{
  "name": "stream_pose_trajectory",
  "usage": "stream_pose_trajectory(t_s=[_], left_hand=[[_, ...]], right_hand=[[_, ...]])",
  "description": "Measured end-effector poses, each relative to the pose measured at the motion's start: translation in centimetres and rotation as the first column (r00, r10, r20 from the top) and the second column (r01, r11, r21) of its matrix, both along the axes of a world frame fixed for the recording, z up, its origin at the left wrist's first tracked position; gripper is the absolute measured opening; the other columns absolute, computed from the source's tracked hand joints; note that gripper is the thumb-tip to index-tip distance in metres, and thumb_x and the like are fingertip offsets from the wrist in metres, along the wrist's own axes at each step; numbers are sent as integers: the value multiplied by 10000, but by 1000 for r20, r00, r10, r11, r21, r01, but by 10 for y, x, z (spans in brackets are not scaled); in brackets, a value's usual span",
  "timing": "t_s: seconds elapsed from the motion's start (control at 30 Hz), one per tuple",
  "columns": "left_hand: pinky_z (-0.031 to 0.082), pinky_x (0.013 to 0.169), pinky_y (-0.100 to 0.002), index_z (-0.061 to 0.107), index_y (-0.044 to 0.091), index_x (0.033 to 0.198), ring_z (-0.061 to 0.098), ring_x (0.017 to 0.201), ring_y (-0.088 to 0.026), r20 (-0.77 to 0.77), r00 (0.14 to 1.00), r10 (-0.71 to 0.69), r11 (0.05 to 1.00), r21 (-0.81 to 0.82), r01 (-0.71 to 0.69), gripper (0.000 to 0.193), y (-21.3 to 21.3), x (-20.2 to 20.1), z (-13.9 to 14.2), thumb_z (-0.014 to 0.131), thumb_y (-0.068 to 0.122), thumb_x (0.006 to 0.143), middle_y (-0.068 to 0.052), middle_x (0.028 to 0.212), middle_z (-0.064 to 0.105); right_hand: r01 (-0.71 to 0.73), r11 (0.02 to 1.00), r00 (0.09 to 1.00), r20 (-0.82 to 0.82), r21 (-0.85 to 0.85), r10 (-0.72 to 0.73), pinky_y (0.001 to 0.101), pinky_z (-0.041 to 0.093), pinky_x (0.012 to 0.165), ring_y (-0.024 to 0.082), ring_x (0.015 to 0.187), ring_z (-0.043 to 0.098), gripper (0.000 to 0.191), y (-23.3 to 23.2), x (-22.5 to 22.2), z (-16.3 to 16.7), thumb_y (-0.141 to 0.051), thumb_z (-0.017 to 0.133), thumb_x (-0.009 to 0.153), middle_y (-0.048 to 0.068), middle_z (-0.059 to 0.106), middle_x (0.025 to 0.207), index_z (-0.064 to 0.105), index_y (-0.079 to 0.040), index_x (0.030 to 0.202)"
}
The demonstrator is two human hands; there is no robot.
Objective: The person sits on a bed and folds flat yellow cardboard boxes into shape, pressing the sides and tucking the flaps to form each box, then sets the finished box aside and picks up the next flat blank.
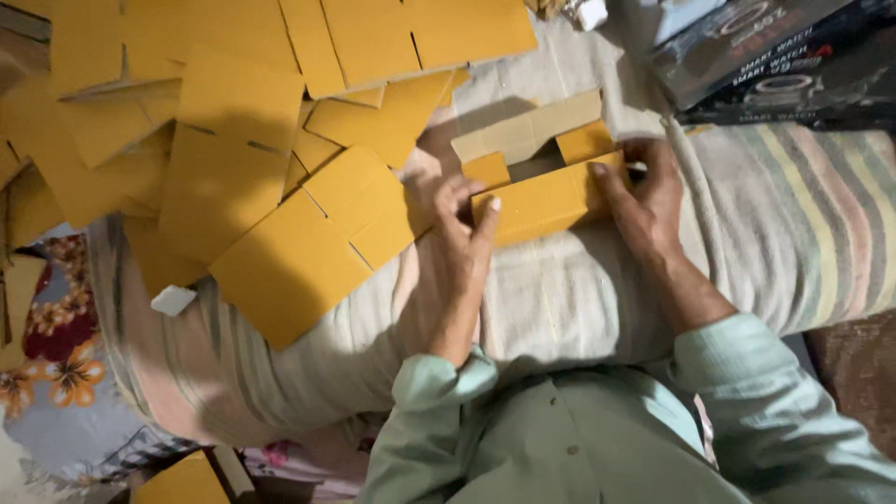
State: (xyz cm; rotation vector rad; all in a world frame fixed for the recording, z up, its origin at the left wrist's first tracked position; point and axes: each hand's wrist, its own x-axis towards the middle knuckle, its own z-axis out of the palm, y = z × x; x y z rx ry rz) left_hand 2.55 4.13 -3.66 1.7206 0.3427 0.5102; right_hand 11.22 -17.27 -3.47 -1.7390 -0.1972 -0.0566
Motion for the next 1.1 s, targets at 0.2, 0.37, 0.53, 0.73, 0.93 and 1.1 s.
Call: stream_pose_trajectory(t_s=[0.2,0.37,0.53,0.73,0.93,1.1], left_hand=[[423,1162,-462,235,17,1616,480,1389,-386,211,977,-11,894,441,-85,946,18,22,-6,753,78,827,-257,1522,425],[456,1172,-414,405,78,1517,550,1368,-336,165,984,-61,922,387,-8,702,20,12,-6,729,216,910,-181,1486,510],[340,1273,-467,452,-9,1521,446,1499,-375,194,970,-149,796,606,1,638,16,-13,-3,646,350,1031,-200,1593,461],[241,1318,-495,254,-40,1642,291,1600,-410,105,983,-149,856,512,75,834,15,-10,-7,274,605,1114,-257,1713,293],[241,1304,-478,251,-45,1619,287,1581,-428,233,972,6,850,511,-128,922,19,-12,-8,232,697,1073,-277,1676,288],[239,1311,-520,290,11,1632,273,1588,-436,152,984,-93,738,673,-34,856,19,-15,-3,191,667,1092,-255,1699,275]], right_hand=[[-128,948,830,491,-290,263,508,389,1145,456,1384,422,880,-3,30,13,-40,620,848,347,358,1548,216,17,1628],[-111,930,931,291,-351,221,452,416,1193,413,1433,482,600,1,33,16,-224,613,1022,233,488,1516,385,-58,1551],[32,740,862,393,-672,320,578,220,1218,469,1520,296,516,-7,9,16,-389,471,1071,208,414,1614,525,-84,1483],[90,468,875,295,-879,385,639,16,1180,442,1497,142,841,54,29,19,-646,388,1017,199,325,1602,419,16,1535],[-39,287,737,167,-957,655,519,77,1223,395,1530,145,803,162,3,-4,-519,430,963,240,247,1646,316,19,1548],[-54,433,730,260,-900,633,515,132,1234,401,1516,237,716,133,17,-9,-441,462,970,237,344,1606,398,0,1530]])
